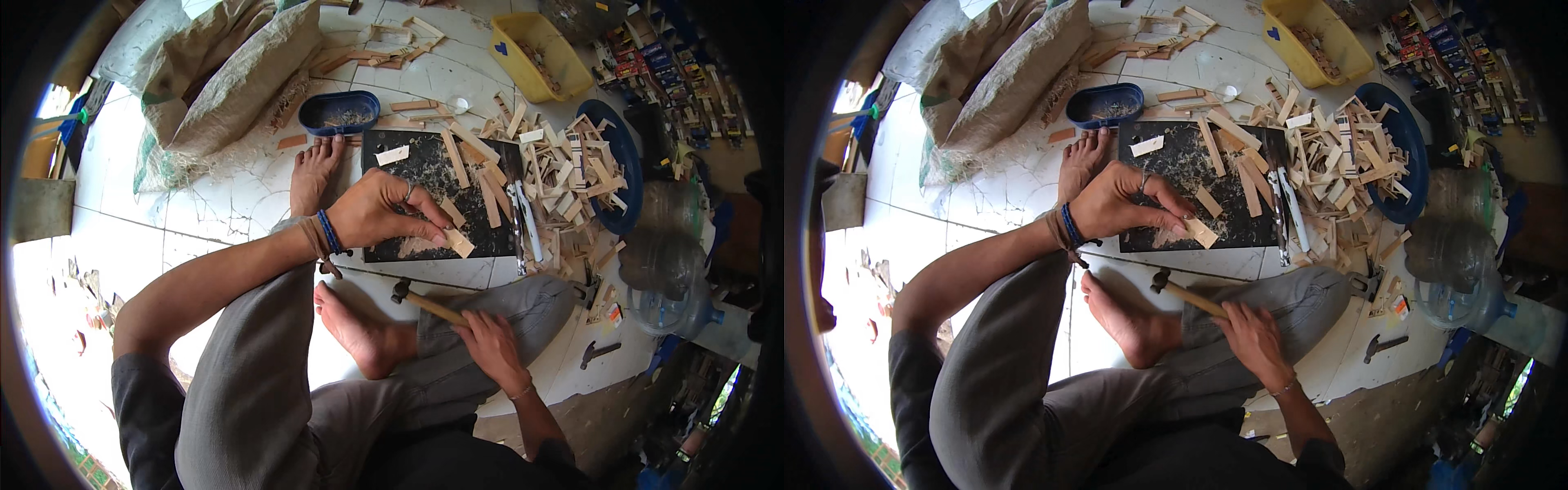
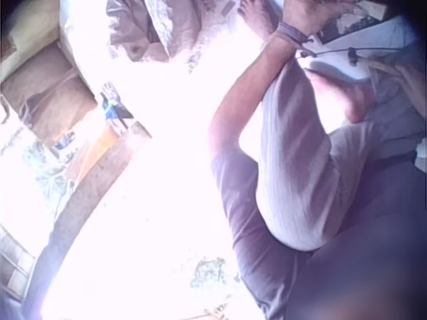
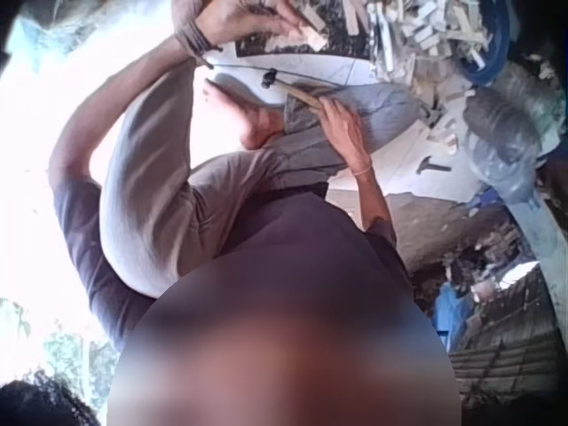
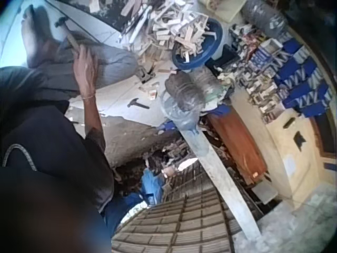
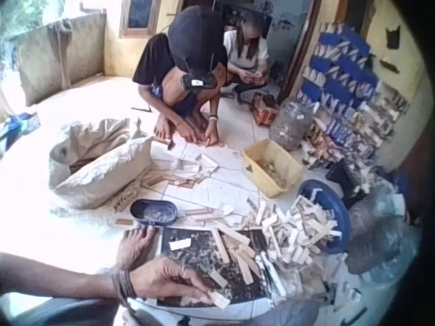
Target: The person sits on the floor and uses a hammer and chisel to carve small wooden pieces. They repeatedly position the chisel on the wood and strike it with the hammer, then inspect the carved pieces and place them aside.
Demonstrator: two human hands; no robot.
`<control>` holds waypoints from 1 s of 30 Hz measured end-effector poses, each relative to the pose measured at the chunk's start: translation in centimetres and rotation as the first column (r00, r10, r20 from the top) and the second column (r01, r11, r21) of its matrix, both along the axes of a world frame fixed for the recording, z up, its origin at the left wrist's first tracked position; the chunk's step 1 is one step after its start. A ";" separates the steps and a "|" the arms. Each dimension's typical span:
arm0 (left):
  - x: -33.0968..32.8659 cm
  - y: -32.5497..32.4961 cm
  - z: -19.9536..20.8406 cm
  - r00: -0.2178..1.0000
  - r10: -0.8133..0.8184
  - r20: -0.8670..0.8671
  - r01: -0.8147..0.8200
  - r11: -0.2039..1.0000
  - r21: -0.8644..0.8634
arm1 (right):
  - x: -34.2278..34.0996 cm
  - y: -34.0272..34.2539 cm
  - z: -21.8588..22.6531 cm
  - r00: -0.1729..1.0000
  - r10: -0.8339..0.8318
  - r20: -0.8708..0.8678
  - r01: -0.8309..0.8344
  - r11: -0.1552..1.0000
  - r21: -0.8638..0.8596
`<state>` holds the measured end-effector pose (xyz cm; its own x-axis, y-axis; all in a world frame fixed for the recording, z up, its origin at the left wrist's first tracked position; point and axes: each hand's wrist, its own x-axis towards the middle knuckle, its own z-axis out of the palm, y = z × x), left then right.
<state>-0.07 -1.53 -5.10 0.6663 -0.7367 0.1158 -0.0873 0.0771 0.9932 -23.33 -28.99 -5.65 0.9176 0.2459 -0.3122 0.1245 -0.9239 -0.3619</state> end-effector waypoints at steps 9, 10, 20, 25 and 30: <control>0.0 -0.2 0.0 1.000 0.003 0.021 -0.002 1.000 -0.006 | 1.4 0.8 10.6 0.971 -0.138 0.196 0.066 0.941 0.331; 0.0 -0.2 0.0 1.000 -0.001 0.022 0.001 1.000 -0.012 | 2.1 1.0 10.8 0.963 -0.126 0.237 0.056 0.958 0.282; 0.0 0.0 0.0 0.999 0.015 0.038 -0.013 0.998 -0.053 | 4.3 1.7 11.6 0.939 -0.146 0.310 0.109 0.985 0.134; 0.1 0.2 0.3 0.999 -0.016 0.048 0.016 1.000 0.000 | 4.6 1.6 11.2 0.965 -0.079 0.249 0.057 0.994 0.093; 0.0 0.1 0.4 0.999 -0.014 0.044 0.016 0.999 -0.029 | 4.6 1.2 11.0 0.942 -0.138 0.305 0.101 0.986 0.133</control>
